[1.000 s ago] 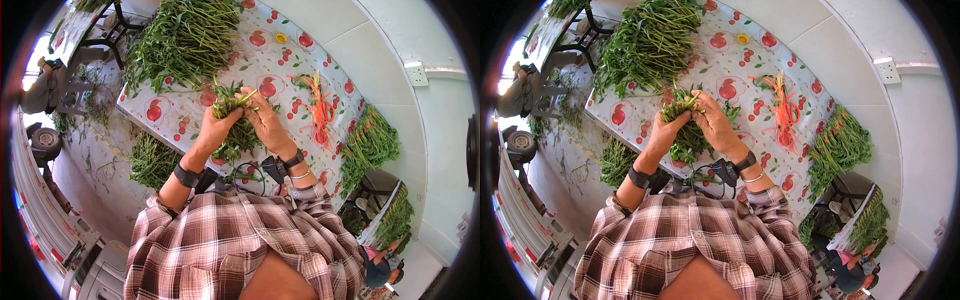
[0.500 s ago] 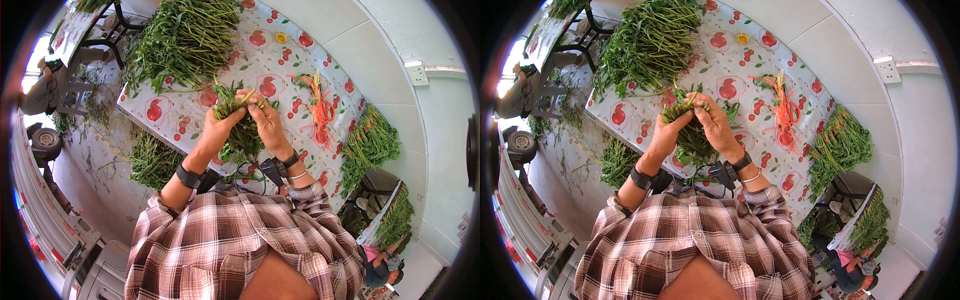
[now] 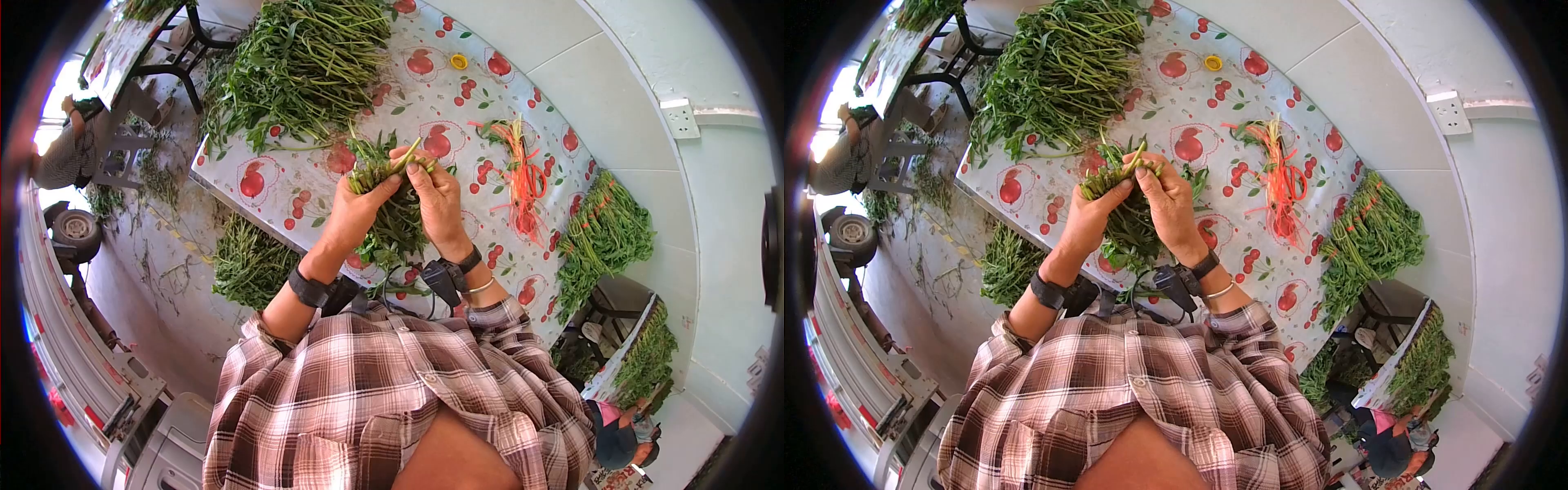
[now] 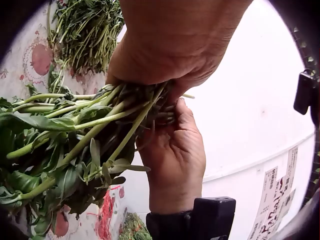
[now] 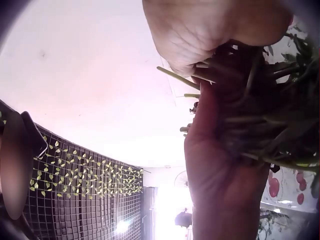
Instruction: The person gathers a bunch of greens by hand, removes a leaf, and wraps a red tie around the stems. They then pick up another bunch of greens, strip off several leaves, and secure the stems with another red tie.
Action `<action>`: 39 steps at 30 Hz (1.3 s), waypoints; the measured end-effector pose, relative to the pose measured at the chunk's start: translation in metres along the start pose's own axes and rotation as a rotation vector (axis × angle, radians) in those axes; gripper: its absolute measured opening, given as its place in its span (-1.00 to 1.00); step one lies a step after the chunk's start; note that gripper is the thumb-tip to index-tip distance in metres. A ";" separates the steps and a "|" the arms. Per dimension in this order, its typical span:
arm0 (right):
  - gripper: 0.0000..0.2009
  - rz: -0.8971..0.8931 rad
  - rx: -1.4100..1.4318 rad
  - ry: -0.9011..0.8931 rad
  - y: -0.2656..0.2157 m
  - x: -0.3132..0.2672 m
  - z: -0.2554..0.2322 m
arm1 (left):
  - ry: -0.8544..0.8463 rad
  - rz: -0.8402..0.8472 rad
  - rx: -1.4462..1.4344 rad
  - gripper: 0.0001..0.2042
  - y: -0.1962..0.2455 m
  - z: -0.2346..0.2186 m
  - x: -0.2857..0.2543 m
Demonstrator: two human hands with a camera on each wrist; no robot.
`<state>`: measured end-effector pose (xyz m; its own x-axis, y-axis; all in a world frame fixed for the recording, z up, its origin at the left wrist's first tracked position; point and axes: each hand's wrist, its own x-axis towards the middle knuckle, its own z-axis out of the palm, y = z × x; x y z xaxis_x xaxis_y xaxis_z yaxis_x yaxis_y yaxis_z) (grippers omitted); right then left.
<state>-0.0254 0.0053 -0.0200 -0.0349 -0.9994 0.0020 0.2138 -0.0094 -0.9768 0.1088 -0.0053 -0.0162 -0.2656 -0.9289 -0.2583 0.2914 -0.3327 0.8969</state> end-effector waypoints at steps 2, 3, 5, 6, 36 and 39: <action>-0.77 -0.032 -0.011 0.017 0.004 0.000 -0.004 | 0.026 0.011 -0.003 -0.79 0.002 0.001 0.000; -0.76 -0.063 -0.023 0.033 0.005 0.001 -0.005 | 0.052 0.022 -0.007 -0.81 0.003 0.002 0.001; -0.75 -0.022 0.084 0.092 0.004 0.001 -0.006 | 0.071 -0.008 -0.018 -0.83 -0.001 -0.004 0.004; -0.74 0.019 0.194 0.150 0.002 0.002 -0.006 | 0.089 -0.037 -0.026 -0.85 -0.002 -0.007 0.005; -0.89 -0.277 -0.263 -0.103 -0.006 0.009 0.002 | 0.070 0.054 -0.025 -0.68 0.009 0.012 -0.002; -0.83 -0.348 -0.364 -0.110 -0.001 0.009 0.002 | 0.070 0.066 -0.008 -0.67 0.012 0.008 -0.001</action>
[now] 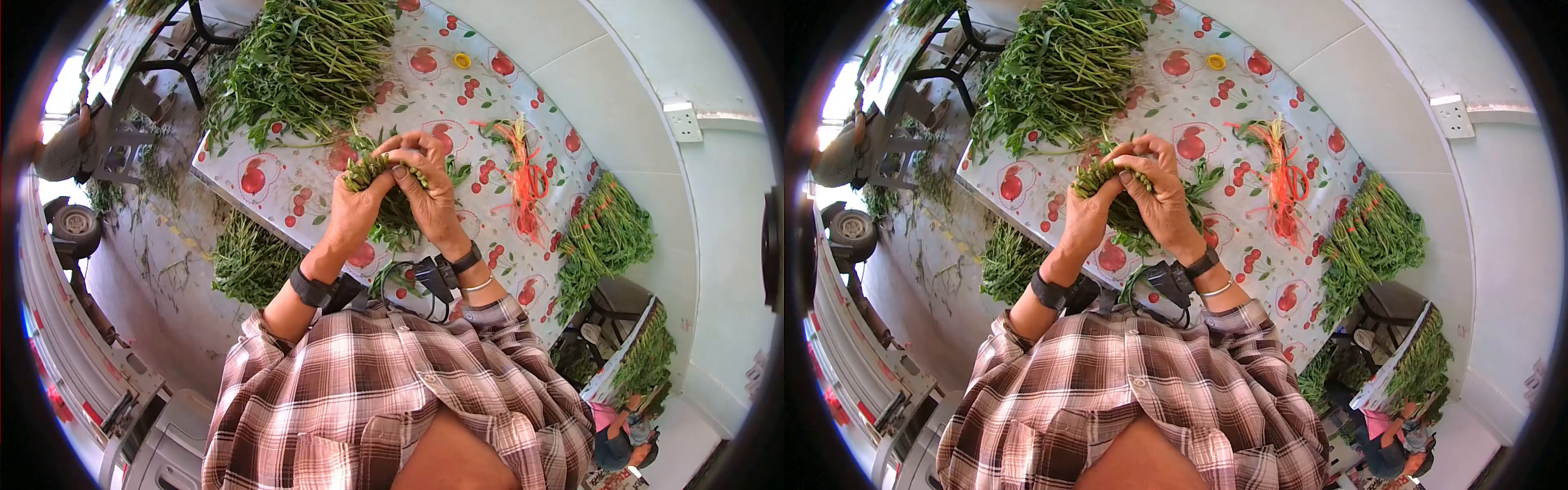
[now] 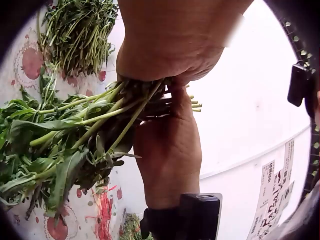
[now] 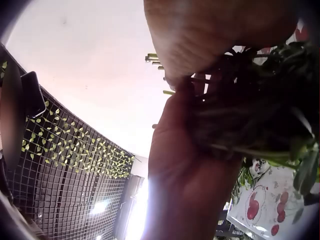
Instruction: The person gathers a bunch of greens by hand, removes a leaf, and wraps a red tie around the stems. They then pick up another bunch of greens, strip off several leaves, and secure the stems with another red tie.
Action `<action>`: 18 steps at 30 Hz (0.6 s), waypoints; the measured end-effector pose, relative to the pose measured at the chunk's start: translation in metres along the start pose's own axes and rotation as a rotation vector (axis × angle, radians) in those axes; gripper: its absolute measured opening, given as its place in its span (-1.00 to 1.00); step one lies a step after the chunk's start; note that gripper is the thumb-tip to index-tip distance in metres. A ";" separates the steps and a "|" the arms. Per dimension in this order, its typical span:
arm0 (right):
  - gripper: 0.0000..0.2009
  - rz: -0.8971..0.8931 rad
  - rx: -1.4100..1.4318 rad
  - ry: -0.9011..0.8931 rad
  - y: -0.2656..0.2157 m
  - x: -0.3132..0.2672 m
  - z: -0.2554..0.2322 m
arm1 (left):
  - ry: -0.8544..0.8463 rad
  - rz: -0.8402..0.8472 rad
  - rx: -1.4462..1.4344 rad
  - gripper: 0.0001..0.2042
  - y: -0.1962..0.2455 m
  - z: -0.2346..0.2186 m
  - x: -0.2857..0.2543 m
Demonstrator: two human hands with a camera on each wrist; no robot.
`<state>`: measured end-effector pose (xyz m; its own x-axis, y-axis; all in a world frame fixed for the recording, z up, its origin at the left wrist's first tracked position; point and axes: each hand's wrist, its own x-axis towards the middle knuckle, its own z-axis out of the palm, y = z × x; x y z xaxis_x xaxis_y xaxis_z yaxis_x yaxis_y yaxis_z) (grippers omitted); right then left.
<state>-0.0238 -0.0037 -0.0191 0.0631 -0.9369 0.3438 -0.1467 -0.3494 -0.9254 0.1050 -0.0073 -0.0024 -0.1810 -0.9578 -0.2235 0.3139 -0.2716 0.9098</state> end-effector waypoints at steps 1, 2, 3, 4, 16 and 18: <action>-0.79 -0.014 -0.032 0.011 0.002 0.000 -0.001 | -0.011 0.002 0.007 -0.70 0.000 -0.001 0.000; -0.79 -0.014 -0.032 0.010 0.003 0.001 -0.002 | -0.010 0.001 0.007 -0.70 -0.002 -0.004 -0.001; -0.77 -0.029 -0.054 -0.018 0.004 0.003 -0.004 | -0.069 -0.057 0.084 -0.76 -0.004 -0.009 -0.001; -0.74 -0.044 -0.077 -0.046 0.004 0.004 -0.006 | -0.129 -0.116 0.162 -0.81 -0.005 -0.013 -0.002; -0.59 -0.041 -0.426 -0.343 -0.004 0.005 -0.023 | -0.367 -0.126 0.253 -0.82 -0.001 -0.021 0.002; -0.58 -0.024 -0.390 -0.349 -0.004 0.005 -0.022 | -0.376 -0.127 0.310 -0.80 -0.001 -0.020 0.001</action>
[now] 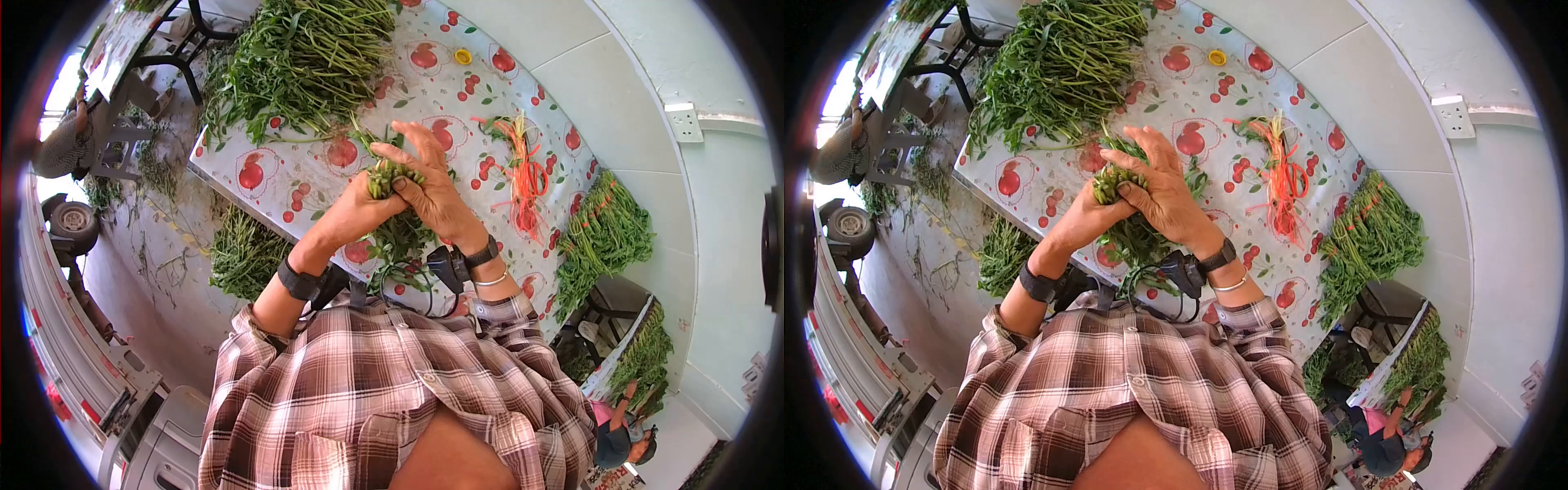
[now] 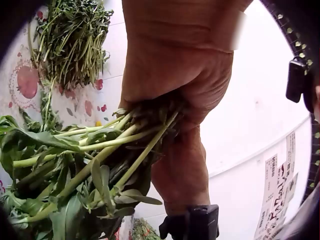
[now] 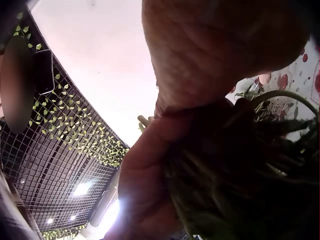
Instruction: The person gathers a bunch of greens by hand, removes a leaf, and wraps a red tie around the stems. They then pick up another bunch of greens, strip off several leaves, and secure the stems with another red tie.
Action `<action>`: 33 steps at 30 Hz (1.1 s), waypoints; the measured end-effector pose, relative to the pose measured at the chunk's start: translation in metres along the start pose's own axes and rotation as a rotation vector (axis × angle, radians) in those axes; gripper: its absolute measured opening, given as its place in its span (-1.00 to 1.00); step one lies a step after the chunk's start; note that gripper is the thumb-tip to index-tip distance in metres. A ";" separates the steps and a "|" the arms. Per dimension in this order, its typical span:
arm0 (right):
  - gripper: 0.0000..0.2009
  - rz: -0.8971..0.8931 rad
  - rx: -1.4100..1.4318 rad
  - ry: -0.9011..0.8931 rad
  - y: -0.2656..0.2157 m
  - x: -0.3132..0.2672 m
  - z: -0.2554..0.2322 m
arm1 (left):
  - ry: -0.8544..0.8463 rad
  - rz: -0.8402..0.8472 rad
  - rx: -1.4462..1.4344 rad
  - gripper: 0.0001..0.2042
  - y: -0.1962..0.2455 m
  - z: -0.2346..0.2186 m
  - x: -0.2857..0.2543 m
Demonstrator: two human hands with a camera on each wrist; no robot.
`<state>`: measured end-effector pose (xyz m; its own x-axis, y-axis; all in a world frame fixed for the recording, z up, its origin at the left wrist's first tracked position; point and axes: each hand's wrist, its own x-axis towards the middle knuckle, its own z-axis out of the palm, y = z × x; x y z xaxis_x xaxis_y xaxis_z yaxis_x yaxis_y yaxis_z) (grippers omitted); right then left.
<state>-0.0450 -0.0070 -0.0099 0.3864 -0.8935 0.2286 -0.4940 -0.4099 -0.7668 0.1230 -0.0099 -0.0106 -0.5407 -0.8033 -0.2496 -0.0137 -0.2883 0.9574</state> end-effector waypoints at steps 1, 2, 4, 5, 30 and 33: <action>-0.57 0.007 0.038 -0.008 0.000 0.001 0.000 | -0.005 -0.009 0.057 -0.79 0.001 0.001 0.000; -0.57 0.006 0.039 -0.009 -0.002 0.002 0.000 | -0.003 -0.009 0.057 -0.79 0.004 0.004 0.000; -0.54 0.002 0.238 0.002 -0.011 0.004 -0.003 | 0.069 0.099 0.050 -0.78 0.014 0.011 -0.004; -0.54 0.005 0.239 0.002 -0.016 0.004 -0.004 | 0.068 0.097 0.050 -0.78 0.013 0.011 -0.004; -0.38 -0.175 -0.003 -0.378 -0.039 0.026 -0.030 | 0.383 0.266 -0.098 -0.81 0.020 0.041 -0.012; -0.28 -0.115 0.183 -0.358 -0.042 0.028 -0.042 | -0.014 -0.045 -0.001 -0.82 0.025 0.019 -0.017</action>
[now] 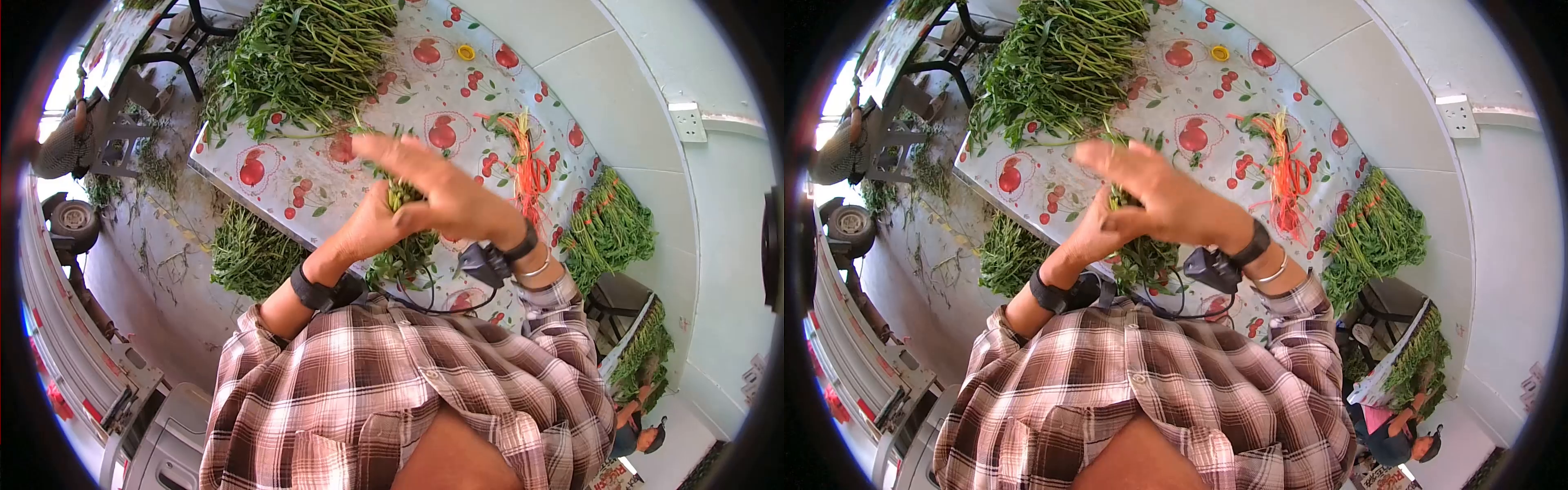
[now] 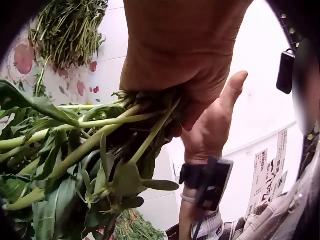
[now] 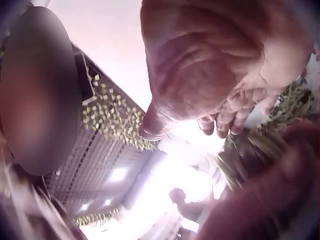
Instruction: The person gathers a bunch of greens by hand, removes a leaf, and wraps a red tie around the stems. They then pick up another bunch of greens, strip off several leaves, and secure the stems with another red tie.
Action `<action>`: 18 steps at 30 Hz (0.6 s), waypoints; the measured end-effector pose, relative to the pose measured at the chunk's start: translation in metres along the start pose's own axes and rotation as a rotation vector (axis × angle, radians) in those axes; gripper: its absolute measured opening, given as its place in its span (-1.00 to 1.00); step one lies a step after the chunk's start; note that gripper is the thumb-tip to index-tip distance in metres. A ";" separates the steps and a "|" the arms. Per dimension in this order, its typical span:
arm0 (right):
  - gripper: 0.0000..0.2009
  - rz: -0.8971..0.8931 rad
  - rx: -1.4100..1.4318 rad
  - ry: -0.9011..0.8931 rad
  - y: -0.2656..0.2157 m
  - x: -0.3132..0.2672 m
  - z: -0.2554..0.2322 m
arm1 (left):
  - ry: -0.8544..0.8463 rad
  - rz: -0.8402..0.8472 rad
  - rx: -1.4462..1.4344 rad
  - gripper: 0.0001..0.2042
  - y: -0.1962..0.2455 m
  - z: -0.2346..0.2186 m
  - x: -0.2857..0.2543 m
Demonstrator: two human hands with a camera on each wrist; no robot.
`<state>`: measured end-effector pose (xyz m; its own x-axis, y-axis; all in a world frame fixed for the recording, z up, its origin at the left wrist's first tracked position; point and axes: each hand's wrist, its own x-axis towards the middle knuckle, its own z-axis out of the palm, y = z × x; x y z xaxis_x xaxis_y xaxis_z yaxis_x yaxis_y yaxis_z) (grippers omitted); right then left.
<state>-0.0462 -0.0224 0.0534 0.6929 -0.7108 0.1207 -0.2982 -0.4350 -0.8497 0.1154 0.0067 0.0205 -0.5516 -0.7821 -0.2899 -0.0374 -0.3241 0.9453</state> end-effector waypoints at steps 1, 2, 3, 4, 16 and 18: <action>-0.23 -0.029 0.036 0.102 -0.004 0.006 -0.011 | -0.031 0.078 -0.006 -0.84 -0.002 0.004 0.007; -0.23 -0.023 0.036 0.101 -0.005 0.005 -0.009 | -0.034 0.076 -0.010 -0.84 -0.004 0.005 0.006; -0.24 -0.048 0.062 0.070 -0.006 0.008 -0.006 | -0.065 0.067 0.001 -0.77 -0.004 0.004 0.005; -0.25 -0.076 0.090 0.042 -0.006 0.010 -0.002 | -0.095 0.056 0.017 -0.69 -0.006 0.000 0.001; -0.24 -0.069 -0.108 -0.092 -0.008 0.012 0.000 | -0.342 0.104 0.252 -0.40 -0.026 -0.001 0.011; -0.14 -0.109 -0.393 -0.291 -0.005 0.005 0.012 | -0.213 0.305 0.408 -0.36 -0.053 0.000 0.009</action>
<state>-0.0332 -0.0173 0.0517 0.8716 -0.4903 0.0024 -0.3997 -0.7134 -0.5756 0.1122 0.0165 -0.0320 -0.7430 -0.6693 0.0025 -0.1460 0.1657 0.9753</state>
